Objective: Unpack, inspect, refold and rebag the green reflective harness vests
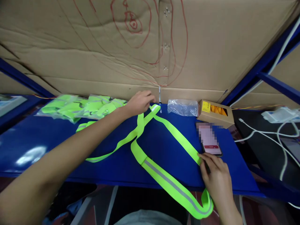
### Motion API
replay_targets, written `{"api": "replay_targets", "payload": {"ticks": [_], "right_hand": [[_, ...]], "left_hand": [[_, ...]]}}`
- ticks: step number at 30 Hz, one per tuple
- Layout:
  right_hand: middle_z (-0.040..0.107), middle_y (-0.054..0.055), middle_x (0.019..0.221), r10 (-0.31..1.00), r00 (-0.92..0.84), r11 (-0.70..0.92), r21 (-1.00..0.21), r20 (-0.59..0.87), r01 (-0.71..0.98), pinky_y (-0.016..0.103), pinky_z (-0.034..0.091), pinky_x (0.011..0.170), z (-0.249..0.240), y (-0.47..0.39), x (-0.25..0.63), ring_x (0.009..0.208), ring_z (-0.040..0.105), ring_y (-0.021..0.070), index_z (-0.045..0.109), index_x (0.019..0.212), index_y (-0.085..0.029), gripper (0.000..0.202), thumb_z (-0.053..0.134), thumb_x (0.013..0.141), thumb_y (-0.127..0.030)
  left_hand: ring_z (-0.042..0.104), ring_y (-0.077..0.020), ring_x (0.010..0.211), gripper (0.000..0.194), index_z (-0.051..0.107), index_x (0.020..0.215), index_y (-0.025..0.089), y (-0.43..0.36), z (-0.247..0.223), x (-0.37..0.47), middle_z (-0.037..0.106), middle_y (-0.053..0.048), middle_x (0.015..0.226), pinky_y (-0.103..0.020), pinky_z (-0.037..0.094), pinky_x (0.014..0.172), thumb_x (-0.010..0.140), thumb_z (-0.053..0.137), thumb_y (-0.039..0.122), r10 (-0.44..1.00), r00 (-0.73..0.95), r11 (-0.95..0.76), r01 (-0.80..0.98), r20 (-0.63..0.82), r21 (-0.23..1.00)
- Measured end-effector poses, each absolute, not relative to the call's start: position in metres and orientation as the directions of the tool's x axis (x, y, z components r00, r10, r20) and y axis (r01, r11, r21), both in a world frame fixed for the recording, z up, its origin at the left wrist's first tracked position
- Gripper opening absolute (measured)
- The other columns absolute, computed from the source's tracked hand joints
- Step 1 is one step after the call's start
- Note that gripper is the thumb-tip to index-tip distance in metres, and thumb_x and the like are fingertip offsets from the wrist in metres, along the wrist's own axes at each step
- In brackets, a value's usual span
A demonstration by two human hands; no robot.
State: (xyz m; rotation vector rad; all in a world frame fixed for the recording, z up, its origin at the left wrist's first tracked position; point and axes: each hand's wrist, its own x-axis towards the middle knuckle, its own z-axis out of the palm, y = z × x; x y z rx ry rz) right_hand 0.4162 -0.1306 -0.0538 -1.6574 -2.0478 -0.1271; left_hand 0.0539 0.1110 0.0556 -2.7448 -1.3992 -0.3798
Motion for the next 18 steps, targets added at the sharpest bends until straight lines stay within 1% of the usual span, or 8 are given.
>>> {"api": "replay_targets", "payload": {"ticks": [2, 4, 5, 8, 10, 12, 14, 18], "right_hand": [[0.074, 0.009, 0.113, 0.889, -0.153, 0.265, -0.212, 0.432, 0.941, 0.043, 0.047, 0.08, -0.055, -0.131, 0.418, 0.099, 0.067, 0.03, 0.073, 0.114, -0.024, 0.029, 0.05, 0.103, -0.036], [0.074, 0.009, 0.114, 0.882, -0.163, 0.267, -0.185, 0.441, 0.946, 0.043, 0.046, 0.078, -0.056, -0.131, 0.419, 0.096, 0.067, 0.0296, 0.075, 0.113, -0.025, 0.029, 0.048, 0.102, -0.032], [0.074, 0.009, 0.114, 0.879, -0.164, 0.264, -0.171, 0.447, 0.949, 0.043, 0.046, 0.077, -0.056, -0.131, 0.42, 0.095, 0.066, 0.0293, 0.075, 0.111, -0.025, 0.03, 0.047, 0.101, -0.029], [0.074, 0.008, 0.115, 0.876, -0.172, 0.257, -0.134, 0.45, 0.957, 0.042, 0.044, 0.074, -0.053, -0.13, 0.42, 0.093, 0.067, 0.0285, 0.075, 0.11, -0.025, 0.032, 0.045, 0.099, -0.024], [0.075, 0.009, 0.113, 0.876, -0.197, 0.265, -0.098, 0.44, 0.959, 0.042, 0.044, 0.072, -0.049, -0.128, 0.419, 0.094, 0.068, 0.0294, 0.074, 0.113, -0.025, 0.032, 0.046, 0.099, -0.026], [0.076, 0.009, 0.112, 0.87, -0.227, 0.287, -0.077, 0.438, 0.955, 0.042, 0.044, 0.072, -0.04, -0.124, 0.417, 0.096, 0.069, 0.0303, 0.073, 0.116, -0.025, 0.031, 0.046, 0.1, -0.03], [0.076, 0.008, 0.112, 0.862, -0.259, 0.333, -0.101, 0.436, 0.937, 0.043, 0.047, 0.077, -0.027, -0.116, 0.409, 0.099, 0.07, 0.0303, 0.072, 0.118, -0.026, 0.031, 0.047, 0.102, -0.036], [0.075, 0.009, 0.119, 0.843, -0.362, 0.477, -0.241, 0.398, 0.845, 0.044, 0.051, 0.095, 0.009, -0.077, 0.366, 0.11, 0.069, 0.0291, 0.069, 0.123, -0.025, 0.031, 0.048, 0.105, -0.039]], "left_hand": [[0.061, -0.0282, 0.111, 0.031, 0.068, 0.107, 0.018, 0.096, 0.057, 0.037, 0.065, -0.011, 0.11, -0.044, 0.046, 0.098, 0.09, 0.043, 0.009, 0.807, 0.522, -0.565, 0.819, 0.274, 0.102], [0.065, -0.025, 0.1, 0.027, 0.068, 0.102, 0.019, 0.081, 0.05, 0.025, 0.067, -0.009, 0.102, -0.04, 0.05, 0.091, 0.092, 0.044, 0.011, 0.818, 0.513, -0.555, 0.822, 0.26, 0.126], [0.065, -0.0244, 0.099, 0.026, 0.068, 0.102, 0.019, 0.075, 0.043, 0.022, 0.068, -0.009, 0.102, -0.039, 0.051, 0.091, 0.093, 0.044, 0.013, 0.819, 0.52, -0.559, 0.819, 0.244, 0.129], [0.065, -0.0277, 0.113, 0.027, 0.068, 0.116, 0.018, 0.059, 0.016, 0.026, 0.068, -0.012, 0.118, -0.044, 0.051, 0.098, 0.099, 0.047, 0.023, 0.808, 0.545, -0.579, 0.804, 0.223, 0.134], [0.062, -0.0304, 0.123, 0.034, 0.064, 0.129, 0.019, 0.051, -0.001, 0.036, 0.065, -0.014, 0.133, -0.047, 0.051, 0.1, 0.101, 0.05, 0.031, 0.802, 0.558, -0.591, 0.793, 0.214, 0.148], [0.06, -0.0301, 0.13, 0.038, 0.062, 0.136, 0.022, 0.046, -0.01, 0.046, 0.062, -0.014, 0.141, -0.047, 0.052, 0.102, 0.103, 0.049, 0.035, 0.799, 0.563, -0.597, 0.785, 0.212, 0.167], [0.058, -0.0279, 0.132, 0.038, 0.062, 0.138, 0.025, 0.042, -0.011, 0.051, 0.062, -0.013, 0.144, -0.045, 0.052, 0.104, 0.104, 0.047, 0.033, 0.799, 0.561, -0.598, 0.78, 0.215, 0.185], [0.061, -0.0248, 0.127, 0.038, 0.063, 0.134, 0.024, 0.046, 0.007, 0.031, 0.064, -0.01, 0.139, -0.041, 0.05, 0.106, 0.1, 0.046, 0.021, 0.828, 0.51, -0.555, 0.805, 0.234, 0.209]]}}
